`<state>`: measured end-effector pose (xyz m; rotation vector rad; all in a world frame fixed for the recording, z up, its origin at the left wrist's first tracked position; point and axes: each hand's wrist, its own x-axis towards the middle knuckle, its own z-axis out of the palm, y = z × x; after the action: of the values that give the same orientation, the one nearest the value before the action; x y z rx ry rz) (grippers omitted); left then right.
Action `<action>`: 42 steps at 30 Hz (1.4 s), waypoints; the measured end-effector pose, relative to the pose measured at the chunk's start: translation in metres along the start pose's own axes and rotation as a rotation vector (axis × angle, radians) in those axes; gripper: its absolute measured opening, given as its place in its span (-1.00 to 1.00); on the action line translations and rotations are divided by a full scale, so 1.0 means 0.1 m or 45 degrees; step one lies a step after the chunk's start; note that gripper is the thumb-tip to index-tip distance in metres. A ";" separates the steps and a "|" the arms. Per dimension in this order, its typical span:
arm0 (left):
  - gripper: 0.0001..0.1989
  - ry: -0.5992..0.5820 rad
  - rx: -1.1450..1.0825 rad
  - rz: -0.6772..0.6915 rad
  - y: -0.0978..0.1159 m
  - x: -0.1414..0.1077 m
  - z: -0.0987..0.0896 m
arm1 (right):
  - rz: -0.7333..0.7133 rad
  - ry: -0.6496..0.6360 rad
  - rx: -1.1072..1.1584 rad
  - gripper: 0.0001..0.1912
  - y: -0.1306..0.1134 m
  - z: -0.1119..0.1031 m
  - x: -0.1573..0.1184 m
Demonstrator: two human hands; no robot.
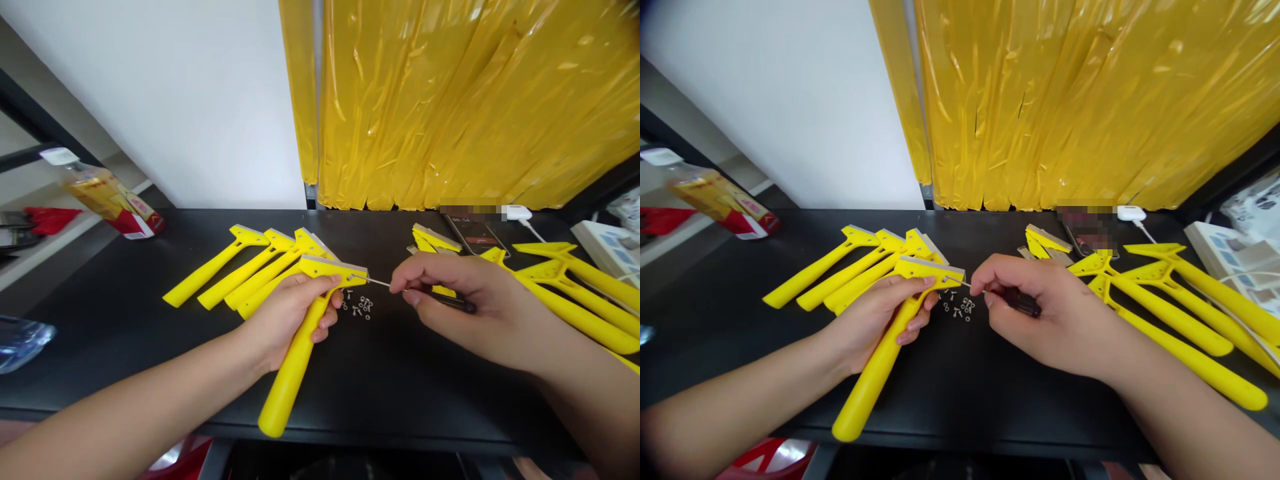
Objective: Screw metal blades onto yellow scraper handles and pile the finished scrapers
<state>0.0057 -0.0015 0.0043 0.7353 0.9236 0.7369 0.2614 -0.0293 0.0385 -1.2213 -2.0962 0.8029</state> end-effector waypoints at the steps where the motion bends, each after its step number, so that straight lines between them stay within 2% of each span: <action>1: -0.75 0.010 0.004 0.001 0.00 0.00 0.01 | 0.002 0.001 -0.001 -0.83 0.00 0.00 0.00; 20: -0.73 0.028 0.067 0.003 0.00 -0.02 0.03 | -0.023 -0.072 -0.036 -0.79 0.01 0.04 -0.01; 30: -0.72 -0.013 0.143 0.009 -0.01 -0.03 0.04 | 0.091 -0.042 0.057 -0.88 -0.02 0.00 0.01; 36: -0.80 -0.018 0.074 -0.034 0.02 -0.03 0.03 | 0.084 -0.020 0.069 -0.89 -0.02 -0.02 0.04; 42: -0.79 0.007 0.067 -0.038 0.03 -0.02 0.05 | 0.067 -0.010 0.085 -0.89 -0.01 -0.03 0.04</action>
<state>0.0085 -0.0024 0.0095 0.7642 0.9603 0.6912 0.2616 -0.0258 0.0416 -1.2435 -2.0343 0.8953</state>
